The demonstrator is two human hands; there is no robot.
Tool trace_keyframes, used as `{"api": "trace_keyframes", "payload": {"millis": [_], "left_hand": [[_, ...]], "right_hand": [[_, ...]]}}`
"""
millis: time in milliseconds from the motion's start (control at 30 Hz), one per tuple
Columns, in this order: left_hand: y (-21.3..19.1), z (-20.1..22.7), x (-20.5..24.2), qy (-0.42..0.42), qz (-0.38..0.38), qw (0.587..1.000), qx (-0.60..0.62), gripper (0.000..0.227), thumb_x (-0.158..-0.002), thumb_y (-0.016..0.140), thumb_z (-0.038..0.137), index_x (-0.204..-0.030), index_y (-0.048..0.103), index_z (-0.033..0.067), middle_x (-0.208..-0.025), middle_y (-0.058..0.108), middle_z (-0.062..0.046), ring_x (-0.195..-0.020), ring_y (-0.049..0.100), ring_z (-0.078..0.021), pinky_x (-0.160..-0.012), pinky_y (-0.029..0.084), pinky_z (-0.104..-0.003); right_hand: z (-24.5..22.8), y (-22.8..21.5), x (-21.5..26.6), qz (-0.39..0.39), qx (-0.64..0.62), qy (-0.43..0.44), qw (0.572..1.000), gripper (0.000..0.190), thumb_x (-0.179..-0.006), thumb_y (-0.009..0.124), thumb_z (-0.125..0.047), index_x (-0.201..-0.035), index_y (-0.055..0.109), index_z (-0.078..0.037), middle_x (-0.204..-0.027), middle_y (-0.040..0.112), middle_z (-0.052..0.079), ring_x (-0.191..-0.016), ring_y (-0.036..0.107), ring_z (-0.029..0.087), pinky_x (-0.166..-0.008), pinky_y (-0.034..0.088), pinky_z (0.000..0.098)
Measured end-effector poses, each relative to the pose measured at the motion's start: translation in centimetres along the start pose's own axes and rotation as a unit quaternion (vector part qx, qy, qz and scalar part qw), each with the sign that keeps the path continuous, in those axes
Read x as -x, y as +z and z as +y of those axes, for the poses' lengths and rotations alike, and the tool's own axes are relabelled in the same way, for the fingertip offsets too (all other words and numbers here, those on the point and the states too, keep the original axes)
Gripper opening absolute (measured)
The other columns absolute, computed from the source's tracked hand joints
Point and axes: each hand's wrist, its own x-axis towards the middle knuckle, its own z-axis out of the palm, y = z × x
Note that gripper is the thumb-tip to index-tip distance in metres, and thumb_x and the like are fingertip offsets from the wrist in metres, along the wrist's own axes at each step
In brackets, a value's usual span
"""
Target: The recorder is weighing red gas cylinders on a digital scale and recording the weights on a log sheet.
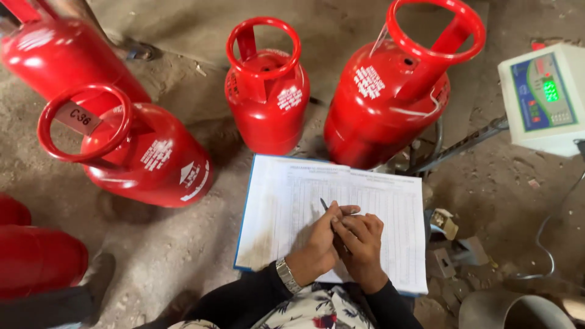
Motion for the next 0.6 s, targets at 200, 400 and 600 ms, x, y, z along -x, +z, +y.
{"api": "trace_keyframes", "payload": {"millis": [200, 400, 600], "left_hand": [[-1.8, 3.2, -0.2, 0.066, 0.031, 0.97, -0.23, 0.04, -0.107, 0.044, 0.042, -0.11, 0.066, 0.0077, -0.087, 0.058, -0.001, -0.067, 0.05, -0.0101, -0.061, 0.046, -0.025], [-3.8, 7.3, -3.7, 0.237, 0.044, 0.859, -0.451, 0.033, -0.101, 0.062, 0.028, -0.116, 0.068, -0.0002, -0.098, 0.067, -0.004, -0.078, 0.052, -0.0108, -0.068, 0.045, -0.027], [-1.4, 8.5, -2.1, 0.258, 0.079, 0.751, -0.602, 0.038, -0.095, 0.067, 0.032, -0.118, 0.068, 0.0017, -0.108, 0.075, -0.01, -0.091, 0.069, -0.0181, -0.079, 0.056, -0.034]], "right_hand": [[2.7, 1.1, 4.9, 0.107, -0.136, 0.168, 0.97, 0.012, -0.09, 0.073, -0.004, -0.1, 0.067, -0.005, -0.097, 0.071, 0.007, -0.087, 0.066, 0.016, -0.078, 0.053, 0.0325], [2.3, 1.8, 2.1, 0.16, -0.296, 0.344, 0.877, 0.003, -0.101, 0.063, -0.001, -0.1, 0.06, 0.0, -0.092, 0.067, 0.007, -0.081, 0.064, 0.012, -0.076, 0.056, 0.0281], [3.2, 4.7, 0.2, 0.065, -0.24, 0.328, 0.911, 0.008, -0.093, 0.063, -0.003, -0.098, 0.067, 0.002, -0.08, 0.069, 0.005, -0.067, 0.062, 0.01, -0.061, 0.05, 0.0258]]}}
